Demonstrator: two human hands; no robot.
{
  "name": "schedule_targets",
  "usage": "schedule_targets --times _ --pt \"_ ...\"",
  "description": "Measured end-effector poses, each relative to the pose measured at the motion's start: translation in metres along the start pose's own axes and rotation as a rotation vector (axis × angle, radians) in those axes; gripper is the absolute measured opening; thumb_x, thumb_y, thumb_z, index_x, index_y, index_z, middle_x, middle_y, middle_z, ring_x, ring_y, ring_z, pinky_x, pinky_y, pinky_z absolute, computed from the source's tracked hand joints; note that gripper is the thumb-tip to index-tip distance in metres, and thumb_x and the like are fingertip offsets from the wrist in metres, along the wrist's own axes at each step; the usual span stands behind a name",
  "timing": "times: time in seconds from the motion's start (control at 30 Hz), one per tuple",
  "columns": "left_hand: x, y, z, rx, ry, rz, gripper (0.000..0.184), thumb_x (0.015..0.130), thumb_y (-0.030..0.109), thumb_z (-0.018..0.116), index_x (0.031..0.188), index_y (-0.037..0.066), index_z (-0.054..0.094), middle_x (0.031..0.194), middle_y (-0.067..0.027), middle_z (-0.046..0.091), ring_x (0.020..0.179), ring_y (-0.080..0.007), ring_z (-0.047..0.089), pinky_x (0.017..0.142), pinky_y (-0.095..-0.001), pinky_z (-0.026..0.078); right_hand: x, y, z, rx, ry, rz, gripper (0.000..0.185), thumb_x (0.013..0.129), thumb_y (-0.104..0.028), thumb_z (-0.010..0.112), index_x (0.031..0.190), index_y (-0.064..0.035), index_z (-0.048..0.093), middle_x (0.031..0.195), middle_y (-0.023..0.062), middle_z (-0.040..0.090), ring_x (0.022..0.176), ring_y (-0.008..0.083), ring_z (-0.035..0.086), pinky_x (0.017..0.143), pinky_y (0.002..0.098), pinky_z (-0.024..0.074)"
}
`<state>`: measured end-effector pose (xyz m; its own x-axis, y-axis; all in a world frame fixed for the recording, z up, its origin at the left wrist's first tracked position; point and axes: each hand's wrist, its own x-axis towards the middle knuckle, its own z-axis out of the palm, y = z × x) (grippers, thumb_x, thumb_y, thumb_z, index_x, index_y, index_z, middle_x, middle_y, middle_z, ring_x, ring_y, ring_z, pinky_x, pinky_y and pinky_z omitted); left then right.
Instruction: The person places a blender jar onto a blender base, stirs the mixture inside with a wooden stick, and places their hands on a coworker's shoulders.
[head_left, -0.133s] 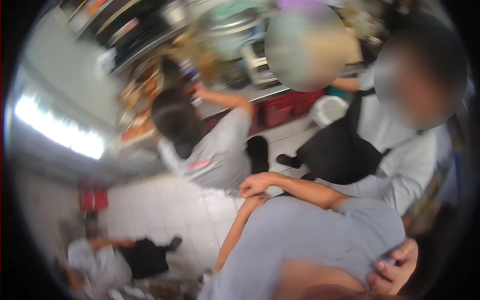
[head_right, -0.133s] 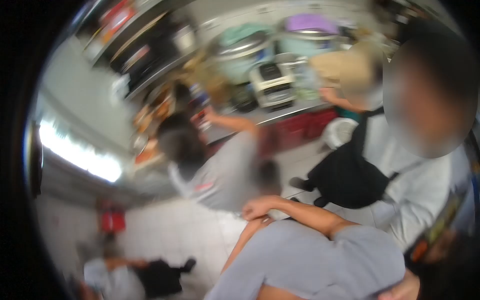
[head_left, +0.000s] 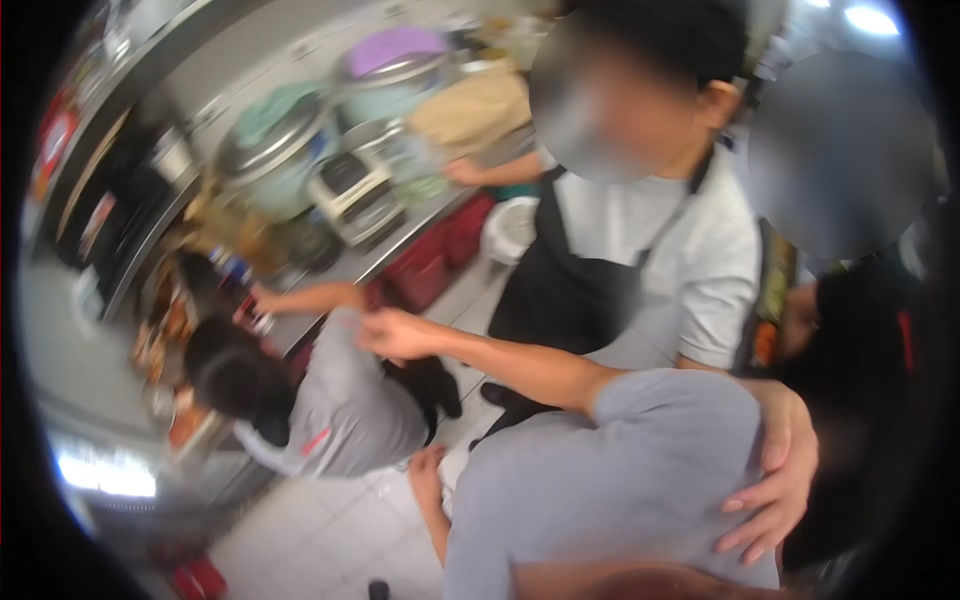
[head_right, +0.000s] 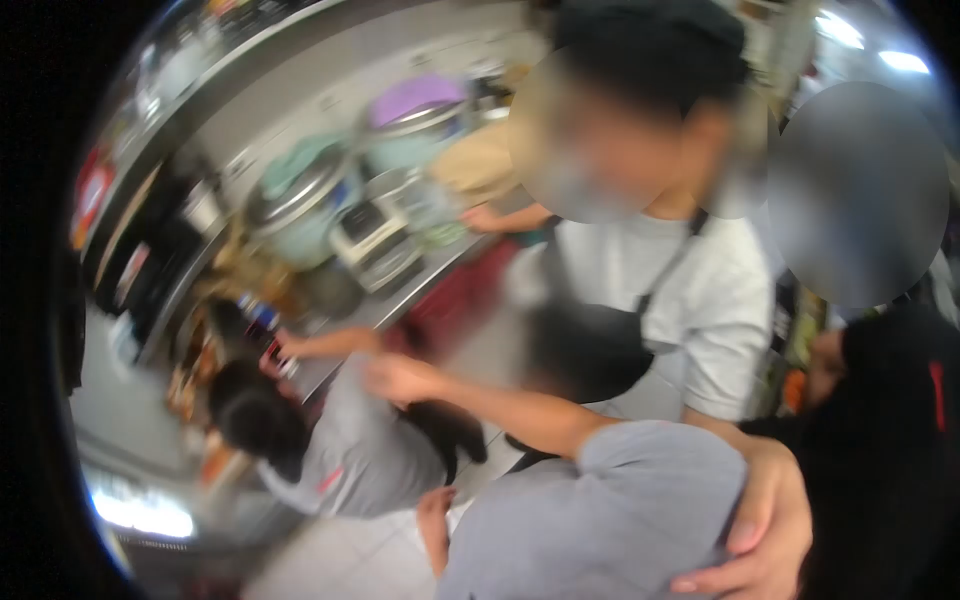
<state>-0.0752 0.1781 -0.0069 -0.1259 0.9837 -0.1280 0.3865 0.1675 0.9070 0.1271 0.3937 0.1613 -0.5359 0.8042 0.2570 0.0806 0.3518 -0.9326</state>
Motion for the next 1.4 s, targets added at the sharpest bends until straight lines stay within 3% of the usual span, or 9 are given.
schedule_targets --times 0.07,0.13,0.23,0.3,0.57,0.77,0.9,1.1,1.4 --pt "-0.071 -0.004 0.083 -0.376 0.018 -0.208 0.022 0.095 0.018 0.058 0.089 -0.003 0.063 0.1 -0.0148 0.069 0.092 -0.0217 0.066 0.084 -0.0317 0.052 -0.025 0.007 -0.067 -0.285 0.42 -0.434 0.025 0.081 -0.013 0.059 0.104 -0.0031 0.064 0.084 0.0106 0.069 0.072 0.0232 0.063 0.066 0.0393 0.0499" --pt "-0.048 0.014 0.065 -0.495 0.17 -0.158 0.024 0.098 0.019 0.059 0.1 -0.004 0.062 0.104 -0.0162 0.067 0.096 -0.0223 0.065 0.087 -0.0327 0.052 0.008 -0.045 -0.106 -0.051 0.382 -0.099 0.035 0.081 -0.01 0.059 0.115 -0.004 0.062 0.088 0.0124 0.069 0.067 0.0215 0.062 0.063 0.0336 0.0505" --pt "-0.021 0.047 0.043 -0.492 0.137 -0.091 0.024 0.099 0.019 0.058 0.104 -0.004 0.061 0.103 -0.0134 0.066 0.097 -0.02 0.066 0.088 -0.0321 0.052 0.033 -0.032 -0.132 -0.829 0.047 0.17 0.044 0.082 -0.011 0.054 0.125 -0.0017 0.06 0.081 0.0187 0.07 0.071 0.0174 0.07 0.065 0.034 0.0555" --pt "-0.004 0.057 0.034 -0.443 0.136 -0.023 0.024 0.1 0.02 0.056 0.104 -0.002 0.061 0.104 -0.0139 0.068 0.096 -0.0197 0.067 0.088 -0.0321 0.052 0.007 -0.024 -0.087 -0.141 -0.032 0.331 0.045 0.083 -0.008 0.054 0.127 0.0018 0.058 0.081 0.0165 0.071 0.07 0.0179 0.07 0.069 0.0356 0.0559" --pt "0.018 0.069 0.037 -0.529 0.292 -0.235 0.027 0.102 0.02 0.052 0.099 -0.005 0.062 0.091 -0.0139 0.071 0.082 -0.0208 0.069 0.082 -0.0321 0.054 0.173 0.083 -0.032 -0.206 0.234 0.101 0.071 0.084 -0.048 0.067 0.127 0.0072 0.055 0.119 0.0253 0.064 0.11 0.0348 0.064 0.095 0.0384 0.049" --pt "0.021 0.087 0.047 -0.435 0.492 -0.449 0.037 0.1 0.027 0.056 0.084 -0.004 0.068 0.08 -0.0122 0.071 0.078 -0.0179 0.068 0.079 -0.0308 0.052 0.308 0.137 -0.007 -0.17 0.12 0.346 0.063 0.087 -0.051 0.065 0.115 0.006 0.063 0.116 0.0228 0.066 0.104 0.0286 0.066 0.087 0.0373 0.0509" --pt "0.024 0.099 0.062 -0.467 0.618 -0.524 0.04 0.1 0.029 0.056 0.081 -0.004 0.067 0.077 -0.011 0.07 0.077 -0.0168 0.068 0.08 -0.0312 0.053 0.328 0.204 0.028 0.467 0.147 0.358 0.05 0.085 -0.049 0.069 0.092 0.0009 0.069 0.071 0.0038 0.061 0.062 0.0114 0.056 0.062 0.0271 0.0446" --pt "0.03 0.103 0.08 -0.54 0.8 -0.553 0.037 0.101 0.026 0.055 0.081 -0.003 0.064 0.075 -0.0103 0.068 0.076 -0.0176 0.067 0.082 -0.0345 0.055 0.338 0.2 0.005 0.371 0.35 0.396 0.06 0.077 -0.046 0.066 0.102 0.0085 0.069 0.1 0.0264 0.069 0.096 0.0364 0.062 0.088 0.0397 0.0446" --pt "0.024 0.106 0.06 -0.482 0.592 -0.511 0.036 0.102 0.026 0.053 0.083 -0.003 0.065 0.078 -0.01 0.07 0.077 -0.016 0.067 0.08 -0.0307 0.053 0.286 0.03 -0.11 0.748 0.393 0.024 0.031 0.081 -0.022 0.069 0.06 -0.012 0.048 0.056 -0.0061 0.038 0.047 0.0062 0.03 0.045 0.0269 0.0221"
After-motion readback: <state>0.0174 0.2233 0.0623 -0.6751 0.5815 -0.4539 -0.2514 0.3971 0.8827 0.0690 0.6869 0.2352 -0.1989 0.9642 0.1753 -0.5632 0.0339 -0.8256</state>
